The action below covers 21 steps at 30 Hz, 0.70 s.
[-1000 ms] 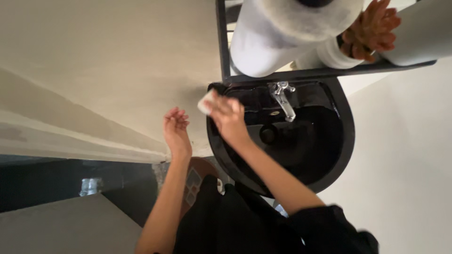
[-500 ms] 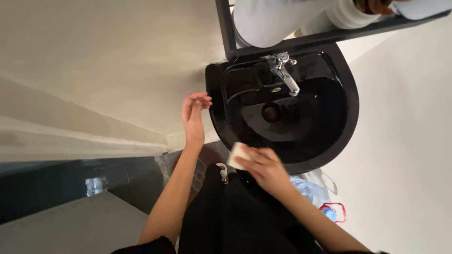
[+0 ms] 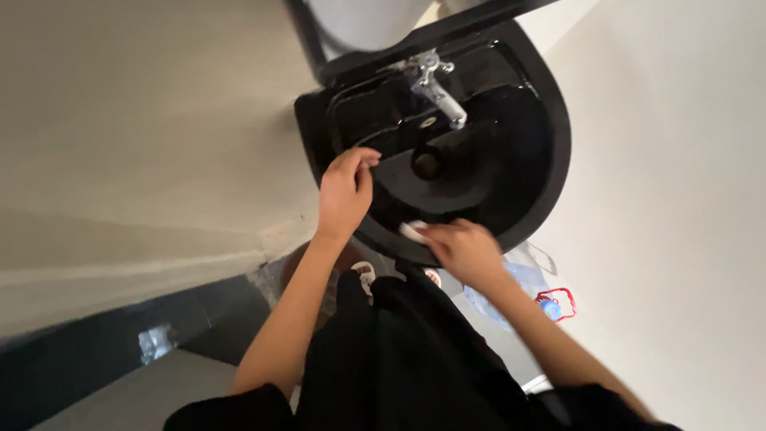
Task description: The person wipes the inside and outside of a black sink with a white cloth, occasionally rinsing the cloth under the faucet.
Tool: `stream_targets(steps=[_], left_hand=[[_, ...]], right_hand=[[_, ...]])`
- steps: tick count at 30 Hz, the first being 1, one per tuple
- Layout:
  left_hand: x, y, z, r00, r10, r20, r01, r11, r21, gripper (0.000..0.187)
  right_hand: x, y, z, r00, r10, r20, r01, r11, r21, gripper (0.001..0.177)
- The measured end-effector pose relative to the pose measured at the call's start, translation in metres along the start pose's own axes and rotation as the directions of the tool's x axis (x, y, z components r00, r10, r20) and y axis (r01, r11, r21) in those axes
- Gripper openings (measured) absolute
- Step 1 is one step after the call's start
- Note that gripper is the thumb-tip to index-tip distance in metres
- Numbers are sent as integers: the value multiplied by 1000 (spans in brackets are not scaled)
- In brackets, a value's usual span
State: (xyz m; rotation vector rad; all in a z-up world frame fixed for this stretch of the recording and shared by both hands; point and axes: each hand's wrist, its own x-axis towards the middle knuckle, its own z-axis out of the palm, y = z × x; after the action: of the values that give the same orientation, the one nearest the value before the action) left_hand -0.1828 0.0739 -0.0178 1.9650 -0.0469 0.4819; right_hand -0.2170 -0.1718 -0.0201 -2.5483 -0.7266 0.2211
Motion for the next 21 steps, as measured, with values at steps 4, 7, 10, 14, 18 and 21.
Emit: stream_targets(steps=[4,7,10,14,18,21], left_hand=[[-4,7,5,1000,13,16,-16,984,176,20],[-6,3,14,995,76,59,-90,948,305,19],[-8,-2,18,990,101,101,-132,915,380,18],[-7,1,22,994,93,60,-110,910,400,21],[-9,6,31,996,89,29,-93,897,432,25],[-8,8,36,997,72,-2,-64,897,437,30]], right_hand=[[1,87,-58,991,85,107,-25,885,-465,18],[42,139,-83,983,-172,-63,86,737,-671,17],[54,147,-71,992,-118,41,104,592,-799,16],[38,109,-36,844,256,472,206,657,-725,19],[36,72,-3,875,-118,470,261,932,-250,20],[42,67,-10,846,-223,485,273,962,-33,27]])
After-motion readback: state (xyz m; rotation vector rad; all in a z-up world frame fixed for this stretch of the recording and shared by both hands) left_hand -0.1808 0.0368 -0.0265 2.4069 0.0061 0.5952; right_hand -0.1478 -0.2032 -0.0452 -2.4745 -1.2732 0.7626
